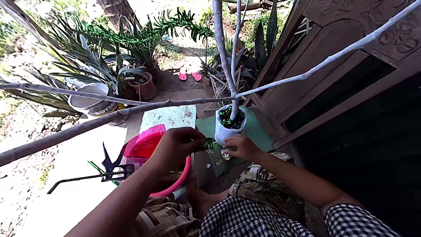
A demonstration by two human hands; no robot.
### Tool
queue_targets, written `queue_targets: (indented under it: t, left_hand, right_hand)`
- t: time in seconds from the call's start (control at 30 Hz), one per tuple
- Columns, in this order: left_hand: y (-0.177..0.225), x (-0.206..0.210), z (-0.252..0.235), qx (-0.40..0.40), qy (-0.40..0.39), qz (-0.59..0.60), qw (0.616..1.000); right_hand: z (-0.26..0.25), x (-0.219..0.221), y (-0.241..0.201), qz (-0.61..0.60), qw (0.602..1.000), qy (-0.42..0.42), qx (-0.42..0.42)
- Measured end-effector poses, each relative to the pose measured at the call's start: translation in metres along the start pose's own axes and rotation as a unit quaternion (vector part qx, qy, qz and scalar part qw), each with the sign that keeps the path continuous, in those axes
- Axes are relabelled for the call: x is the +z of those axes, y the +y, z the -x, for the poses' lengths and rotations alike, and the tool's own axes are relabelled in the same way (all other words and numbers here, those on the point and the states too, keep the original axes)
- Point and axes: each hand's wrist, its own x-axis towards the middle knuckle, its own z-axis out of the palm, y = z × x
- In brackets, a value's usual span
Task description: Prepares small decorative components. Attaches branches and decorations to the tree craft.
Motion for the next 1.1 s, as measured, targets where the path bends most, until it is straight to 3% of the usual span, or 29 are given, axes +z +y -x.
queue_targets:
  t: [0.1, 0.2, 0.37, 0.63, 0.8, 0.97, 1.1]
  left_hand:
    - [-0.002, -0.006, 0.006, -0.03, 0.018, 0.034, 0.999]
    - [-0.003, -0.009, 0.013, -0.037, 0.024, 0.054, 0.998]
    - [-0.002, -0.017, 0.025, -0.02, 0.046, 0.051, 0.997]
    - [-0.005, -0.023, 0.035, -0.006, 0.053, 0.066, 0.996]
    - [-0.004, -0.023, 0.038, -0.003, 0.059, 0.089, 0.994]
    - [-0.008, -0.021, 0.033, -0.018, 0.051, 0.084, 0.995]
    - [-0.008, -0.017, 0.029, -0.046, 0.042, 0.094, 0.994]
  right_hand:
    - [0.018, 0.025, 0.021, 0.093, 0.978, -0.182, 0.034]
    - [0.024, 0.04, 0.023, 0.099, 0.969, -0.217, 0.066]
    - [0.025, 0.053, 0.021, 0.149, 0.958, -0.235, 0.067]
    - [0.023, 0.053, 0.035, 0.233, 0.96, -0.157, -0.005]
    - [0.021, 0.058, 0.04, 0.204, 0.964, -0.168, 0.003]
    - [0.017, 0.056, 0.042, 0.122, 0.972, -0.187, 0.069]
    - [0.015, 0.054, 0.04, 0.096, 0.979, -0.153, 0.098]
